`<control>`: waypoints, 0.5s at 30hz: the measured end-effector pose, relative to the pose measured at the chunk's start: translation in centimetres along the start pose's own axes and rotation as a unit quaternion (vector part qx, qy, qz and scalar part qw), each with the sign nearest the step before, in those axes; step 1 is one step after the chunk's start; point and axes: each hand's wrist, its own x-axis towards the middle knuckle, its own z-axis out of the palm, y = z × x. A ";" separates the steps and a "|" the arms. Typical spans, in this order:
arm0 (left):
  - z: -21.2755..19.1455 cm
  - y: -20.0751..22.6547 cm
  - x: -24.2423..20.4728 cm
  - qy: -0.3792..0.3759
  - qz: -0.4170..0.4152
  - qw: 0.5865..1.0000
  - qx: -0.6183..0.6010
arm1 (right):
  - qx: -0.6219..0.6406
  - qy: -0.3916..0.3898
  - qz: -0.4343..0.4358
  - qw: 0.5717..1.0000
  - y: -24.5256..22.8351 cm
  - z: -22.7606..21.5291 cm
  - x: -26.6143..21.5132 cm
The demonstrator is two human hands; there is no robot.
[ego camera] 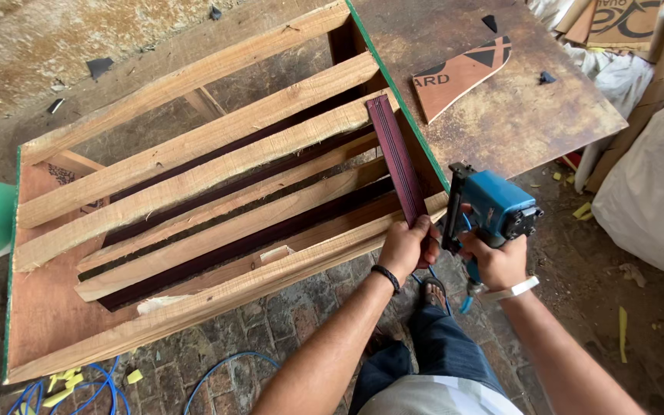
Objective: The person uses a pneumatic staple gun to attach maroon webbing strips to a wooden crate frame. They position the webbing, staple it in place, and trim excess material with scissors. The process is repeated across multiple slats of the crate.
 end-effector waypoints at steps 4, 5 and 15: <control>2.1 -2.6 0.1 -0.007 0.014 0.999 -0.034 | -0.055 -0.028 0.021 0.998 -0.3 -1.1 0.3; 2.7 -3.6 0.3 -0.006 0.028 0.999 -0.042 | -0.048 -0.028 0.030 0.998 -0.2 -1.6 0.6; -0.2 -7.6 5.7 -0.028 0.042 0.987 0.155 | -0.245 -0.077 0.086 0.963 1.7 -2.1 7.3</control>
